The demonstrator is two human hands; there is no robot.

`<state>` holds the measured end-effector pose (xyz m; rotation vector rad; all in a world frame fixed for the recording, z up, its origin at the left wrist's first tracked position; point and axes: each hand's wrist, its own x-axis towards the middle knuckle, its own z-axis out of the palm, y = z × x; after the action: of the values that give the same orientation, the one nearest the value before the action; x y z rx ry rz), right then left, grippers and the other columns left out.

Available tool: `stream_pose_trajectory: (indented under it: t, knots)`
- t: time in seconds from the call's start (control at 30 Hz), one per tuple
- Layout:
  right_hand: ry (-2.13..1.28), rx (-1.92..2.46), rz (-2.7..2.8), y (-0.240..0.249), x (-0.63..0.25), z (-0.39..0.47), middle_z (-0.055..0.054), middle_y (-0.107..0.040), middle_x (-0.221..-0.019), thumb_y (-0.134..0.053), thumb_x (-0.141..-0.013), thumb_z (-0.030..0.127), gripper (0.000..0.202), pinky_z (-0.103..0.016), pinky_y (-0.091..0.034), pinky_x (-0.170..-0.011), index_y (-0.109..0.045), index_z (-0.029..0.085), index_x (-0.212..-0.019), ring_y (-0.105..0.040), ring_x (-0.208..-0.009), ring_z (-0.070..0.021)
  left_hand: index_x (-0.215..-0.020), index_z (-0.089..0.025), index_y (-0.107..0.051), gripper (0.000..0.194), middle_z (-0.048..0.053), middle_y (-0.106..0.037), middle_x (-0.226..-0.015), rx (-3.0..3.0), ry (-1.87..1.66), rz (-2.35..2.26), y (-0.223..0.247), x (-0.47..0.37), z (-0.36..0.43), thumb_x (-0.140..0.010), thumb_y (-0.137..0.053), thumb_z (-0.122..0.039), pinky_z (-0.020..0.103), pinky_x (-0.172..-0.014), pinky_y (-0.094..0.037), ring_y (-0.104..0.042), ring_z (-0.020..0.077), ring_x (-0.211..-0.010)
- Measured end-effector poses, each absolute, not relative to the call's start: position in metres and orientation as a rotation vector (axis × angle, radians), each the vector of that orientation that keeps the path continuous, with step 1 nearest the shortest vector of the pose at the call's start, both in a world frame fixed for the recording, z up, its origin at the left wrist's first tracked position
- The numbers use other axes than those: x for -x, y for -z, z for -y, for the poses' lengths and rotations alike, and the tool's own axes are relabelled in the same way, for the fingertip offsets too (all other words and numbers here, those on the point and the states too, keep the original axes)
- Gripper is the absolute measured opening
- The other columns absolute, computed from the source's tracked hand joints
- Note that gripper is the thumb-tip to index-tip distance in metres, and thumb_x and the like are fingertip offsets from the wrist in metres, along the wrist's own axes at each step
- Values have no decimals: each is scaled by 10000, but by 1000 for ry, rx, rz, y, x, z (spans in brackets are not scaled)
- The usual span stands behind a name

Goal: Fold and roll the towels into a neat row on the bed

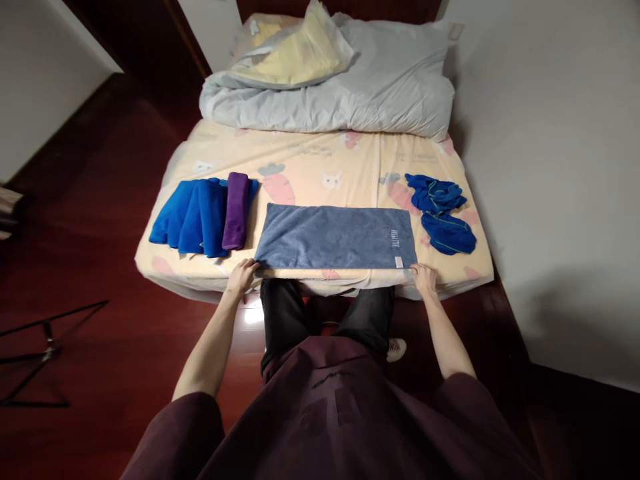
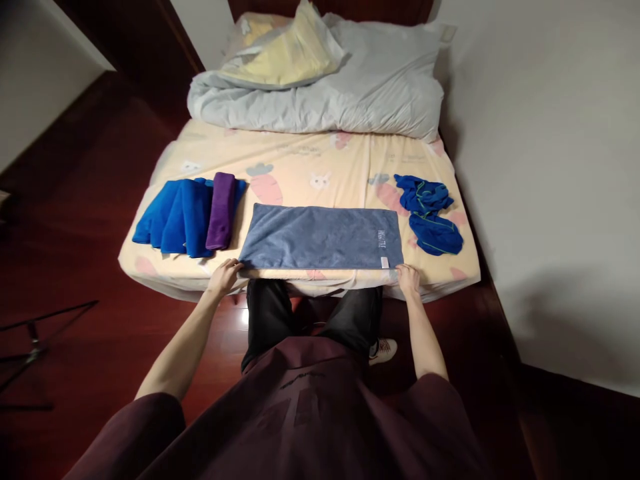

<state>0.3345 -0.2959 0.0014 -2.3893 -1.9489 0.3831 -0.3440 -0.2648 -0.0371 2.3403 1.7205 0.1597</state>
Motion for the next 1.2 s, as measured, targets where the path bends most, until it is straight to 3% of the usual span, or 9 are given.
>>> stream_pose_trajectory:
  t: [0.17,0.3,0.63,0.77,0.87,0.97,1.07,1.2]
  knots:
    - [-436,2467,1911,-10,-325,302,-126,-716,-1382,-484,-1000,150,388,-370,-511,-1044,-768,205,-1258,-693,-1157,-282,-1007,-176,-739,360,149,-656,-964,-2308,-145,-1794,36,345,277,-764,-497,-65,399,-876,-513,-606,318,-1008]
    - [-469,2589,1892,-16,-320,300,-155,-742,-1316,-482,-1022,173,397,-368,-507,-1027,-764,210,-1298,-707,-1131,-285,-1014,-159,-722,357,171,-648,-973,-2309,-92,-1896,32,340,277,-793,-464,-50,417,-849,-493,-595,339,-1015]
    - [-574,2694,1984,-27,-322,286,-168,-746,-1301,-514,-1025,148,379,-309,-496,-1011,-765,200,-1303,-707,-1200,-264,-1322,-101,-645,464,249,-664,-1202,-2234,238,-1989,18,319,286,-874,-549,-171,487,-995,-466,-577,396,-1223]
    - [-677,2738,2086,-36,-305,272,-241,-737,-1267,-543,-978,91,364,-351,-526,-976,-769,128,-1261,-721,-1178,-312,-1309,-58,-657,457,295,-652,-1240,-2191,251,-2034,8,298,283,-881,-538,-167,552,-1027,-447,-547,440,-1267]
    - [-459,2549,2157,-34,-263,257,-287,-663,-1391,-464,-1045,186,396,-442,-471,-1113,-720,67,-1323,-603,-1370,-353,-1392,-68,-633,502,300,-609,-1367,-2233,43,-2012,2,268,273,-928,-475,-172,580,-1088,-411,-510,441,-1349]
    - [-277,2154,2177,-20,-203,240,-203,-403,-1676,-372,-1100,338,531,-514,-323,-1260,-530,102,-1548,-340,-1583,-329,-1552,-125,-522,572,233,-459,-1606,-2294,-184,-1946,3,230,258,-1009,-422,-277,598,-1218,-299,-360,420,-1519]
    - [-344,1917,2244,0,-145,226,-130,-218,-1763,-360,-1101,402,608,-546,-203,-1317,-376,138,-1648,-187,-1642,-312,-1629,-165,-436,639,181,-316,-1717,-2282,-240,-1882,14,196,240,-1035,-440,-402,660,-1273,-158,-182,446,-1604]
    - [-388,1924,2233,29,-105,218,-108,-150,-1779,-370,-1097,432,655,-593,-133,-1325,-295,150,-1683,-91,-1658,-330,-1667,-211,-371,723,156,-227,-1755,-2174,-213,-1886,37,182,224,-1022,-476,-518,767,-1236,-78,-83,488,-1615]
